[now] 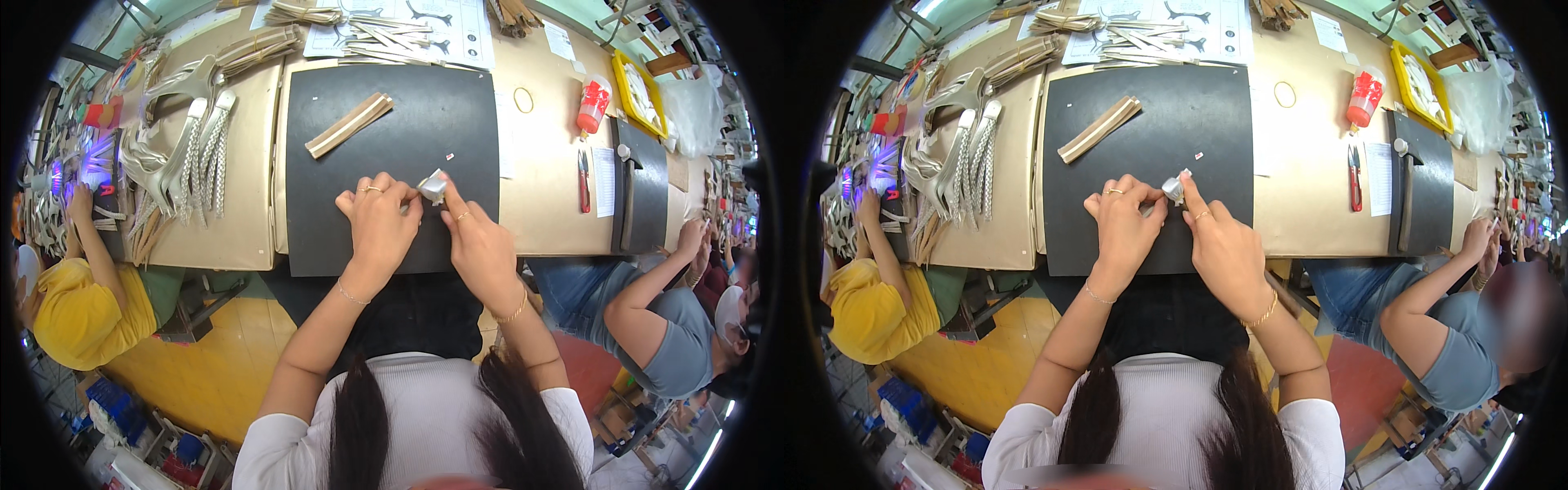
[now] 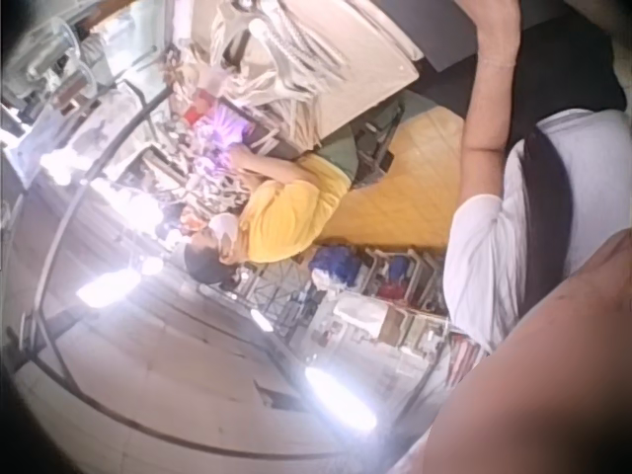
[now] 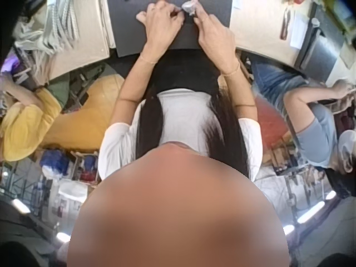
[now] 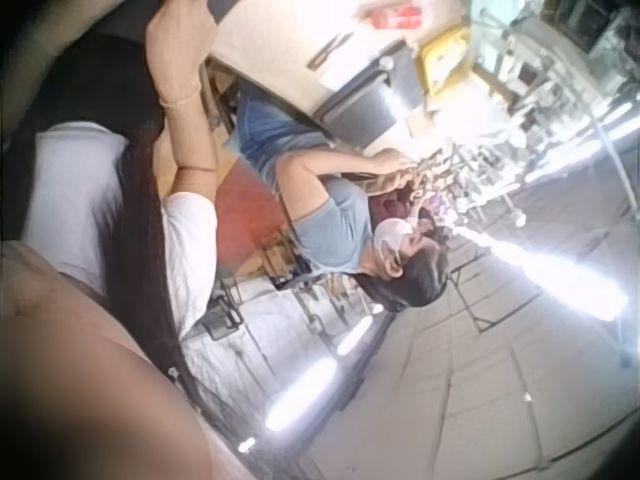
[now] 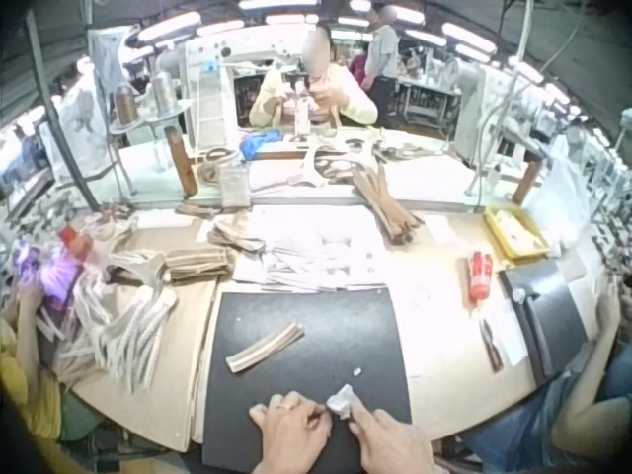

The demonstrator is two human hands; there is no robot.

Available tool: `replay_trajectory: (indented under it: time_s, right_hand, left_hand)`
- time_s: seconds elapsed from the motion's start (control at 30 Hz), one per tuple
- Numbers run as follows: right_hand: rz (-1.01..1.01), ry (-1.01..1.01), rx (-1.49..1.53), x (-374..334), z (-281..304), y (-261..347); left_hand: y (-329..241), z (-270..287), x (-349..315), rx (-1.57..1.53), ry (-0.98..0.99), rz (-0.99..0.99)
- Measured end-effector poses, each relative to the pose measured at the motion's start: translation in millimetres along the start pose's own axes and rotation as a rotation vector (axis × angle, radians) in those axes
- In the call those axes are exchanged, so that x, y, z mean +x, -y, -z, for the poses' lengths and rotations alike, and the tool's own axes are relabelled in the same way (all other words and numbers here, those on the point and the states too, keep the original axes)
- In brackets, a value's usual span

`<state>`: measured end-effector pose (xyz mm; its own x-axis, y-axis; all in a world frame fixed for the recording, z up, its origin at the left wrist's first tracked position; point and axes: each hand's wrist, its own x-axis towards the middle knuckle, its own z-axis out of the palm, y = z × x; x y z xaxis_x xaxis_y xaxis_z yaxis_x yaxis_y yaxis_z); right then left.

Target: The person uses a hammer and a metal shaping tool to repeatedly strike and shape small wooden pieces on a workbench. They handle the pieces one at a time, repositioning them between strikes. Other workers are visible in the background performing similar tasks.

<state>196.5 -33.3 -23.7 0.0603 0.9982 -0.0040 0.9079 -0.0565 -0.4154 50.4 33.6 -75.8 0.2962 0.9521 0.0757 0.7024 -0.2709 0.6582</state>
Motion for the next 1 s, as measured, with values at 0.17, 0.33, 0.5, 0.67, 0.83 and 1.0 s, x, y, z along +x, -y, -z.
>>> replay_trajectory:
  time_s: [0.17,0.33,0.5,0.67,0.83,1.0]
  right_hand:
    - [0.008,-0.215,0.127,-2.4,-2.7,-6.5]
    - [-0.007,-0.04,-0.016,-5.3,-14.3,-7.8]
    - [0.014,-0.069,0.011,-0.3,-10.6,-13.8]
    - [0.063,-0.261,0.188,-2.0,-5.3,-6.5]
    - [0.045,-0.025,0.002,1.9,-4.6,-2.5]
    - [0.164,-0.324,0.251,-5.0,-7.4,-2.4]
  left_hand:
    - [-0.1,-2.1,-0.1,-0.006,-0.025,-0.008]
    - [2.4,0.5,-5.6,-0.002,-0.047,-0.045]
    - [6.8,5.1,-11.1,-0.027,-0.07,-0.048]
    - [6.4,3.7,-9.7,-0.042,-0.058,-0.032]
    - [4.5,3.6,-8.2,-0.011,-0.034,-0.014]
    - [4.7,2.8,-9.6,-0.006,-0.054,-0.017]
